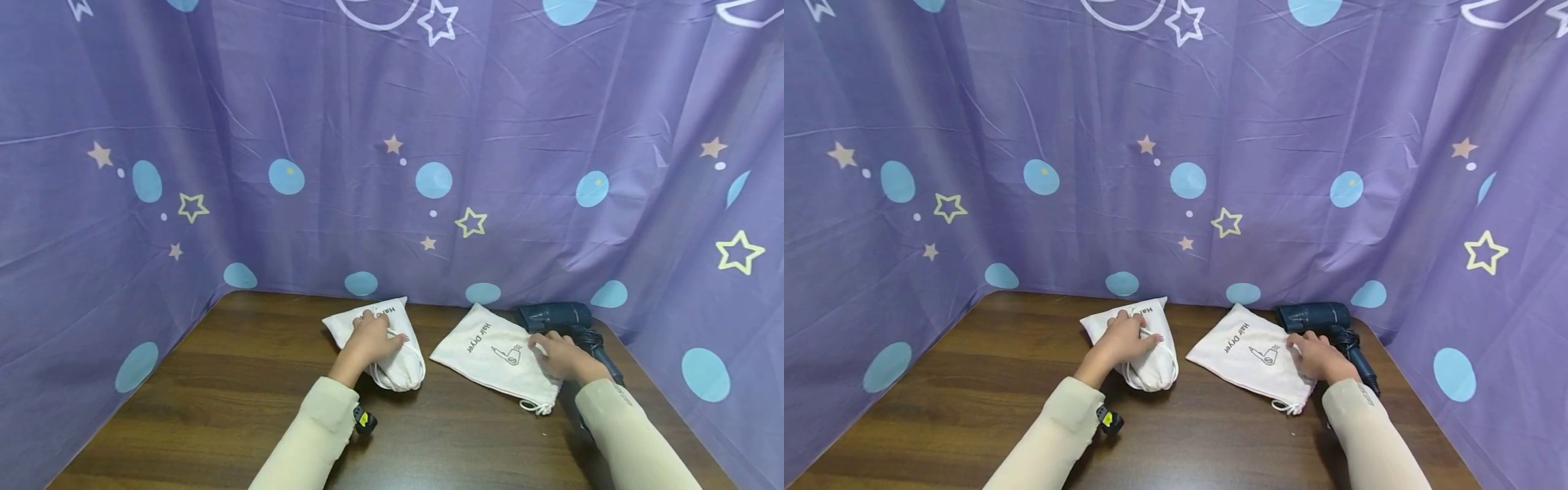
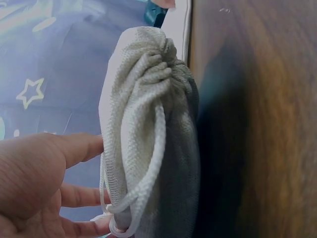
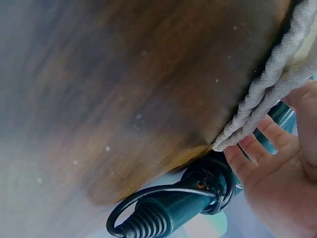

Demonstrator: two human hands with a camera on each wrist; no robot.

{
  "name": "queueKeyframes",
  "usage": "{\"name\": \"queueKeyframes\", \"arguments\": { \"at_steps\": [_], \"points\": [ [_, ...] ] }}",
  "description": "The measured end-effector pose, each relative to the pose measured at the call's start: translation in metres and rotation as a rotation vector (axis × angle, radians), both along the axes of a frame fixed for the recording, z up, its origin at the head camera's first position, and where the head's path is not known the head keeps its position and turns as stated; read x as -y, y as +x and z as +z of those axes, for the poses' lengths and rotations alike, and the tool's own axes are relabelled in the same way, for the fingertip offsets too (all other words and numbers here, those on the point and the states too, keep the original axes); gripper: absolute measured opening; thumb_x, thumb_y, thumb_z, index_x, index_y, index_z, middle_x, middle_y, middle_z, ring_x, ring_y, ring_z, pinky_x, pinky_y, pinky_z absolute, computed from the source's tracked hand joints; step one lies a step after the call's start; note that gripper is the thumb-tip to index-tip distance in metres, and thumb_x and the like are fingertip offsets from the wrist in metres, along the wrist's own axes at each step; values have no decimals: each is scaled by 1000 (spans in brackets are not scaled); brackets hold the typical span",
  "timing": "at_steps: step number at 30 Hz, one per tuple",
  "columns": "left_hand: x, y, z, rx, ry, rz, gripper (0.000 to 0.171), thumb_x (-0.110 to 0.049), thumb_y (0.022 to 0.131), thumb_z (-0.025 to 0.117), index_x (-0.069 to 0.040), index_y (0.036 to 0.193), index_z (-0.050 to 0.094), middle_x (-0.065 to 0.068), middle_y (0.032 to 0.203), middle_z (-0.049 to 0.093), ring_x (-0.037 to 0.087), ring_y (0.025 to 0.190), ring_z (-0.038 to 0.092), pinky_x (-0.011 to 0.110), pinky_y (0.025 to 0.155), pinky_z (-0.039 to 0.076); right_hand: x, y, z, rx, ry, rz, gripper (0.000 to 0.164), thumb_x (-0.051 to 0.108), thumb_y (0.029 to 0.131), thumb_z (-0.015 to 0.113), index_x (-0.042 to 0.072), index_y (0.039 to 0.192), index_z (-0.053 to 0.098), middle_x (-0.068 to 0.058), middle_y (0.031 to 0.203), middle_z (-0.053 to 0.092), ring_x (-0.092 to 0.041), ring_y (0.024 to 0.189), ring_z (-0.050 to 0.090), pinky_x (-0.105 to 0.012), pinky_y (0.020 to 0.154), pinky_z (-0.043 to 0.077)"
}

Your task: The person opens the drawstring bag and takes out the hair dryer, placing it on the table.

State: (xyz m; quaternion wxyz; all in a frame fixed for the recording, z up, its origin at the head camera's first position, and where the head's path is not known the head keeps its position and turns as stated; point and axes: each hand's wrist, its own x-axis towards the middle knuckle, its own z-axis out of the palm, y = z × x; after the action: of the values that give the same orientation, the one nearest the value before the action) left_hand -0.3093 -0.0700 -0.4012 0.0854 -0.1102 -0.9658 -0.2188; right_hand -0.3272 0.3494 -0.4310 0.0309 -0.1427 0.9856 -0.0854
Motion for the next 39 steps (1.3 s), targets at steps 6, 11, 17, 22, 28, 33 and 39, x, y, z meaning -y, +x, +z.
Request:
{"name": "queueKeyframes", "arguments": {
  "at_steps": [6, 11, 17, 22, 28, 33, 39],
  "points": [
    [-7, 3, 0, 3, 8, -5, 51, -40, 92, 70, 5, 115, 67, 33, 120, 57, 52, 113, 52, 56, 97, 44, 1, -1, -2, -2, 10, -11, 28, 13, 100, 57, 12, 128, 60, -22, 120, 56, -48, 113, 52, -68, 91, 46],
    [-8, 3, -1, -2, 16, -10, 51, -40, 92, 71, 5, 114, 67, 32, 119, 58, 51, 112, 52, 56, 98, 43, 4, -2, 0, 6, 40, -22, 30, 10, 98, 60, 10, 128, 63, -24, 119, 59, -49, 114, 55, -66, 92, 47],
    [-7, 2, -2, -2, 24, -11, 51, -40, 91, 72, 5, 113, 67, 33, 119, 57, 51, 112, 52, 56, 98, 43, 13, -2, 5, -106, 28, 46, 29, 2, 93, 65, 5, 122, 67, -20, 108, 64, -44, 106, 62, -60, 88, 50],
    [-6, 1, -1, -10, 24, -10, 51, -40, 91, 71, 5, 113, 67, 33, 120, 58, 52, 113, 52, 55, 99, 43, 38, 5, 13, -199, -10, 124, 28, 5, 91, 69, 2, 119, 67, -19, 106, 65, -41, 100, 63, -58, 86, 52],
    [-6, 2, -2, -14, 28, -18, 50, -40, 91, 72, 5, 112, 67, 32, 117, 58, 51, 110, 53, 54, 97, 45, 79, 12, 17, -263, -39, 222, 27, 7, 92, 68, 2, 119, 66, -19, 111, 66, -42, 102, 63, -58, 89, 51],
    [-6, 3, -2, -5, 39, -19, 52, -41, 91, 72, 5, 114, 67, 33, 119, 56, 52, 111, 52, 55, 98, 44, 109, 22, 19, -297, -29, 302, 29, 9, 94, 70, 4, 122, 66, -15, 113, 67, -37, 100, 64, -54, 88, 52],
    [-6, 3, 0, 17, 41, -3, 55, -43, 92, 70, 5, 120, 65, 34, 125, 54, 52, 116, 49, 53, 101, 43, 143, 38, 22, -327, -39, 390, 36, 17, 94, 72, 3, 127, 64, -15, 117, 65, -37, 108, 64, -56, 98, 49]
  ]
}}
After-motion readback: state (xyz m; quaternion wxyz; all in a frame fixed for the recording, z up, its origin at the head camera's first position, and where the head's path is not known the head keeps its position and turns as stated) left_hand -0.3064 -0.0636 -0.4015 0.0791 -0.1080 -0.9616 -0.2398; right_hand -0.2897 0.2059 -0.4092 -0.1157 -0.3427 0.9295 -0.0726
